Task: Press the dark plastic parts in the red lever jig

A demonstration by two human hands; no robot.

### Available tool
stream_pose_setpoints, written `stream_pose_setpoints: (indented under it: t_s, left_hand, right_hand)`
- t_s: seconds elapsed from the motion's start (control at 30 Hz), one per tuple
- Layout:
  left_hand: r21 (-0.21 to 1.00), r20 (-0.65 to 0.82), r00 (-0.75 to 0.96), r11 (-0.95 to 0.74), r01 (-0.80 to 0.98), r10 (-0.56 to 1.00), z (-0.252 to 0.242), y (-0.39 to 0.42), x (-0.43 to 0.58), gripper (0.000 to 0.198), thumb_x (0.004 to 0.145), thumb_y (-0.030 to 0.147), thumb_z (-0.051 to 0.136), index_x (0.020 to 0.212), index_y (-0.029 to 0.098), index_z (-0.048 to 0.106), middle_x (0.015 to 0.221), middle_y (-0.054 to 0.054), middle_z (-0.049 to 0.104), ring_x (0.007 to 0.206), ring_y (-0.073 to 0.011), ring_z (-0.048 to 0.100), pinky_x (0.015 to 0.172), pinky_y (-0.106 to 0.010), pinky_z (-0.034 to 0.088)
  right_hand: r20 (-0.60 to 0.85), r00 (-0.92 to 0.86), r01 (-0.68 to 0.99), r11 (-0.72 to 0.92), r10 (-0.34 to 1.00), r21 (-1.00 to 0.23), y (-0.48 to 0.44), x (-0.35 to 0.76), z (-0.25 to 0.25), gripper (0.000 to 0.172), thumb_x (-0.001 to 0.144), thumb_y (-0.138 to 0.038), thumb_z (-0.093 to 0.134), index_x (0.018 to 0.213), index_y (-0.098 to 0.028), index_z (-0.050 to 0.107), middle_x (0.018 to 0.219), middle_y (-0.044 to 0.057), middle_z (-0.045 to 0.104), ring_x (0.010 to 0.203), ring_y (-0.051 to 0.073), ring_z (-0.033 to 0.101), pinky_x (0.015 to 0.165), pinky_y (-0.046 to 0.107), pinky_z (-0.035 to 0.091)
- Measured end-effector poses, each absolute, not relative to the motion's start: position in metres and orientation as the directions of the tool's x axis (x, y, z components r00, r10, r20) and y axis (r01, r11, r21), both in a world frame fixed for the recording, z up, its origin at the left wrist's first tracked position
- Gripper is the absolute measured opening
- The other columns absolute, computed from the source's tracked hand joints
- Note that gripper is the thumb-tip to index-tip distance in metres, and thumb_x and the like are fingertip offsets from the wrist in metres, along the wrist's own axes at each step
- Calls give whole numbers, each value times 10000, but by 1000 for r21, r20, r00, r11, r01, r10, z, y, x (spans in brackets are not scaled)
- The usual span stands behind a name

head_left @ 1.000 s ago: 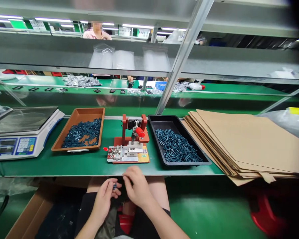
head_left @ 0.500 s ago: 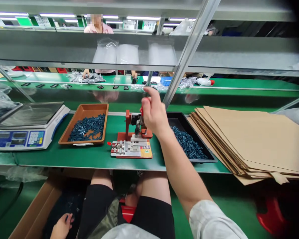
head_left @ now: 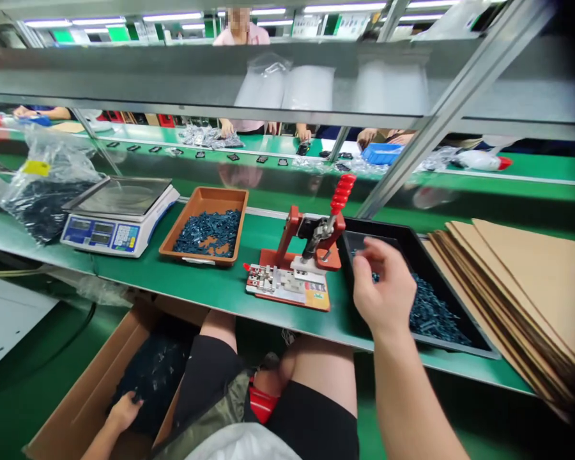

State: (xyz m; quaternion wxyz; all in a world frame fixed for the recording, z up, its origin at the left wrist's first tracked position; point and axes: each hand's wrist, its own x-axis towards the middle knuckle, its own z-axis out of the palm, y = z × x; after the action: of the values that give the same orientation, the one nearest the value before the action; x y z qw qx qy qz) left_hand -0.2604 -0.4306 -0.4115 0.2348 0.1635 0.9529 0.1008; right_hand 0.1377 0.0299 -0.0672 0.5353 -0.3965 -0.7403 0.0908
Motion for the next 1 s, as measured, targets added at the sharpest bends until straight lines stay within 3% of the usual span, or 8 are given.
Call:
stream_pose_setpoints:
  t_s: [0.1,0.2,0.33,0.4,0.5,0.67,0.87,1.0]
  left_hand:
    - [381,-289,-815,841,383,502,-383,-385,-272,131,723,358,603,750,235,642,904,-97,742,1076,-382,696,1003,-459,533]
    - [531,156,-690,529,662,707,-307,-314,-267,278,836,425,495,913,231,680,1077,-138,729,1104,-323,669,1100,-446,458]
    - [462,485,-451,219,860,749,-188,-194,-252,259,870,394,542,949,207,701,1030,-136,729,1050,-287,658,1052,-436,477]
    - [447,430,-374,166,879,822,-147,-135,-255,300,893,388,523,1020,187,706,1094,-131,730,1018,-257,669,1011,-397,495]
    - [407,164,-354,264,875,921,-118,-63,-267,299,834,400,617,964,151,718,1079,-150,749,930,-250,688,876,-334,521]
    - [125,-222,-356,389,913,907,-122,1,-282,387,761,505,723,701,125,686,697,-106,715,708,-248,668,703,-291,480]
    - [189,-154,-388,412,891,909,-141,13,-291,357,771,470,730,697,122,693,550,-14,605,576,-196,563,744,-330,514]
    - [204,-70,-494,498,843,866,-144,8,-294,275,810,416,658,772,152,725,563,-18,573,594,-219,549,804,-432,533]
  right_hand:
    - [537,-192,660,513,821,-549,41,182,-103,229,905,-297,538,968,-185,727,917,100,736,763,220,673,751,368,548]
    - [234,-309,791,386,922,-474,64,215,-128,233,841,-200,546,949,-175,751,920,122,760,842,256,706,795,370,541]
    - [-86,-462,808,379,882,-451,82,223,-139,310,801,-114,551,1001,-191,775,998,122,780,921,259,724,803,320,520]
    - [-170,-476,818,364,863,-445,84,217,-138,331,802,-85,536,992,-207,779,1006,106,785,928,251,727,779,297,503]
    - [-211,-432,863,333,877,-381,84,211,-134,310,771,-32,540,895,-186,778,943,116,785,888,241,723,736,277,471]
    - [-211,-427,873,340,879,-349,90,220,-133,226,805,-48,558,829,-148,759,866,119,762,818,215,682,699,268,438]
    - [-276,-413,871,288,868,-397,102,235,-133,367,693,20,640,978,-184,753,938,50,762,789,162,667,677,217,447]
    - [-261,-426,865,307,866,-396,105,232,-129,195,719,-4,646,775,-171,729,749,38,721,656,148,609,630,236,411]
